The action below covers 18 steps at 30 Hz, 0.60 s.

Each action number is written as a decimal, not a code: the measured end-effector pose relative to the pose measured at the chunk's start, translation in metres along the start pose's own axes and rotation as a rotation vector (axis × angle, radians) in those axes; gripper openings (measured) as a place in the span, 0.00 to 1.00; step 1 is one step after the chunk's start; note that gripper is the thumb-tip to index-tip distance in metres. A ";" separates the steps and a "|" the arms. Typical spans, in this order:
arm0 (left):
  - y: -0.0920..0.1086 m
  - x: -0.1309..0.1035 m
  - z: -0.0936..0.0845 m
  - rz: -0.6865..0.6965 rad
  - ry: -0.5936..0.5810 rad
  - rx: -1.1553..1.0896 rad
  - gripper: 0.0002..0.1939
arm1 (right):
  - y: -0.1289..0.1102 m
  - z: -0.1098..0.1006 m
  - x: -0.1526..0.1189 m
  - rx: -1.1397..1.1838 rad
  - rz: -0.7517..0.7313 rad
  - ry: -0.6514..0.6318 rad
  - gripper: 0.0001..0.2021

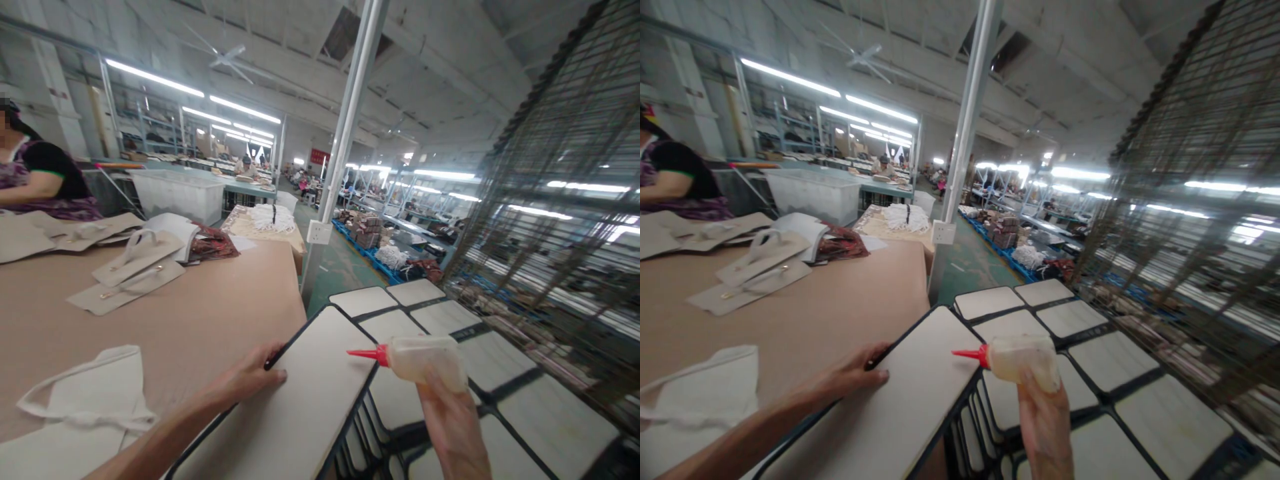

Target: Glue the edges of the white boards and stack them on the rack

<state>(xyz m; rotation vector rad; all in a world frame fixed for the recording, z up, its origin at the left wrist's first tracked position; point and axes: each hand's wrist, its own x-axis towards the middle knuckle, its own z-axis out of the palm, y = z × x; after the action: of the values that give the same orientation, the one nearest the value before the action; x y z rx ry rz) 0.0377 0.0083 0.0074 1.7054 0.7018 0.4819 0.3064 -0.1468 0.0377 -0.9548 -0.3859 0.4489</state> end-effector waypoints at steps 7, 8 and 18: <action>-0.009 0.007 0.008 0.064 -0.049 -0.017 0.27 | 0.000 -0.017 0.002 -0.048 -0.070 0.027 0.24; -0.004 0.006 0.011 0.056 -0.054 -0.023 0.26 | -0.002 -0.019 0.001 -0.053 -0.080 0.021 0.25; 0.011 0.006 0.041 0.032 -0.077 -0.042 0.27 | -0.022 -0.050 -0.010 -0.001 -0.104 0.140 0.26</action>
<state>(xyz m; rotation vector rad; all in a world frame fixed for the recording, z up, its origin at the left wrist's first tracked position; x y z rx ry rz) 0.0715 -0.0191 0.0080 1.6888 0.6060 0.4477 0.3273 -0.1970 0.0289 -0.9564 -0.3073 0.2858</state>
